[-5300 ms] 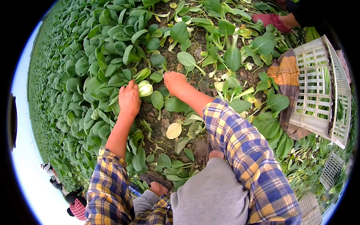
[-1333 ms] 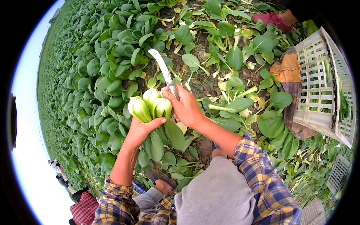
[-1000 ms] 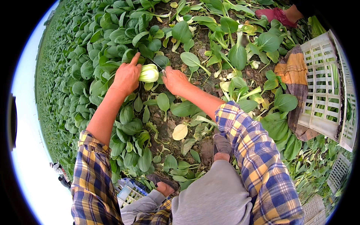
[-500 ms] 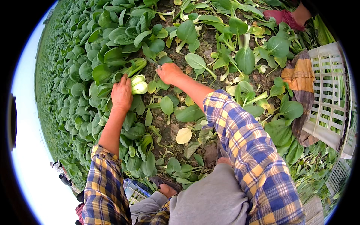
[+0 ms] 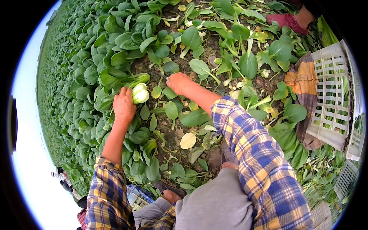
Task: The person harvests bok choy in a field using a knife to cut the stems, gathers the vegetables into bunches, and places them into a white plastic crate. The person repeats this process, filling the crate with harvested vegetables.
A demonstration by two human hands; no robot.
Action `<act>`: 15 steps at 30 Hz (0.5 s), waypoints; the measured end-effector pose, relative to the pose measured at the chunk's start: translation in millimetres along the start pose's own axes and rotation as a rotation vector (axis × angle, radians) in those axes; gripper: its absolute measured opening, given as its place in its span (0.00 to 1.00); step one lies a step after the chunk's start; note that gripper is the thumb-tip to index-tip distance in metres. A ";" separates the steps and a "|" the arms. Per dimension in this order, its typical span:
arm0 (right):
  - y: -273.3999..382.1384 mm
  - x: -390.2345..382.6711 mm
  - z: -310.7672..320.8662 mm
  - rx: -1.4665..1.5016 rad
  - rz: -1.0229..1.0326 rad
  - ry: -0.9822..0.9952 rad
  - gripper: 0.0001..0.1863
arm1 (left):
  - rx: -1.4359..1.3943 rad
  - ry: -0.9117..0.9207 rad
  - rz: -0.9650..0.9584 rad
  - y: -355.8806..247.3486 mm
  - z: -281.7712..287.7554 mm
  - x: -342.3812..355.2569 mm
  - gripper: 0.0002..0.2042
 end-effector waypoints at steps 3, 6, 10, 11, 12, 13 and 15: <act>-5.8 -46.2 16.4 0.310 -0.053 -0.273 0.23 | -0.214 -0.162 0.026 -18.2 44.7 -20.1 0.26; 12.2 -92.9 53.8 0.940 -0.114 -0.379 0.25 | -0.474 -0.292 0.180 -44.7 95.2 -46.2 0.27; 47.9 -138.1 76.8 1.321 -0.174 -0.276 0.29 | -1.003 -0.251 0.402 -79.8 123.7 -85.8 0.24; 57.0 -145.4 82.5 1.364 -0.184 -0.257 0.29 | -1.057 -0.229 0.413 -87.9 124.2 -94.9 0.26; 63.7 -150.5 83.9 1.406 -0.198 -0.232 0.29 | -1.111 -0.203 0.429 -94.0 120.4 -105.9 0.27; 61.9 -152.9 85.5 1.372 -0.188 -0.231 0.28 | -1.338 -0.065 0.620 -97.7 113.3 -118.5 0.31; 52.4 -155.9 90.5 1.306 -0.170 -0.231 0.27 | -1.514 0.103 0.825 -104.0 112.8 -132.6 0.33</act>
Point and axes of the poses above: each hand's wrist, its own x-axis towards the middle knuckle, its own z-axis out of the back of the hand, y = z × x, the point moved 4 cm from there along x, towards the middle knuckle, and after that the axes turned 15 degrees about -y, right-handed, at the moved point
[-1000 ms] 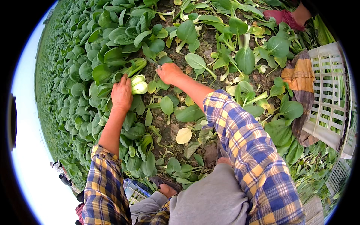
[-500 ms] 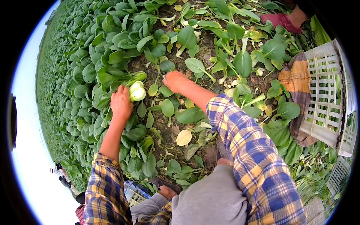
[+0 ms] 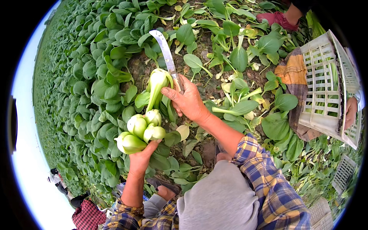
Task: The person harvests bok choy in a field using a knife to cut the stems, gathers the vegetables into bunches, and places them into a white plastic crate. The person repeats this process, filling the crate with harvested vegetables.
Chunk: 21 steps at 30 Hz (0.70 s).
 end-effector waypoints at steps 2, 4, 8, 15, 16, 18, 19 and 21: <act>3.6 -2.7 9.3 -0.037 0.029 -0.033 0.26 | -0.170 0.061 0.142 -7.6 -1.4 -9.6 0.37; 8.8 -4.8 18.9 -0.075 0.050 -0.071 0.24 | -0.215 0.098 0.036 -29.6 1.4 -17.7 0.42; 17.1 -18.4 13.6 -0.237 0.117 0.031 0.25 | -0.188 0.122 -0.151 -40.8 15.4 -14.3 0.45; 17.4 -46.5 -7.2 -0.025 -0.087 0.183 0.21 | -0.241 0.155 0.133 -29.9 12.5 -1.0 0.27; 17.4 -47.0 -6.4 -0.033 -0.090 0.208 0.21 | -0.258 0.163 0.131 -29.3 9.7 -0.9 0.25; 24.2 -43.7 -3.2 -0.083 -0.026 0.277 0.20 | -0.329 0.176 0.248 -14.0 9.1 2.9 0.26; 32.6 -42.2 -1.7 -0.110 0.003 0.313 0.19 | -0.367 0.181 0.309 -3.1 8.3 3.6 0.26; 54.9 -35.8 7.1 -0.385 0.040 0.356 0.17 | -0.413 0.213 0.396 11.0 9.5 3.7 0.27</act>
Point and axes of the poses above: each hand's wrist, its own x-axis towards the middle knuckle, its own z-axis out of the back of the hand, y = z × x, the point moved 4 cm from there along x, towards the middle knuckle, and after that the axes turned 15 degrees about -y, right-handed, at the moved point
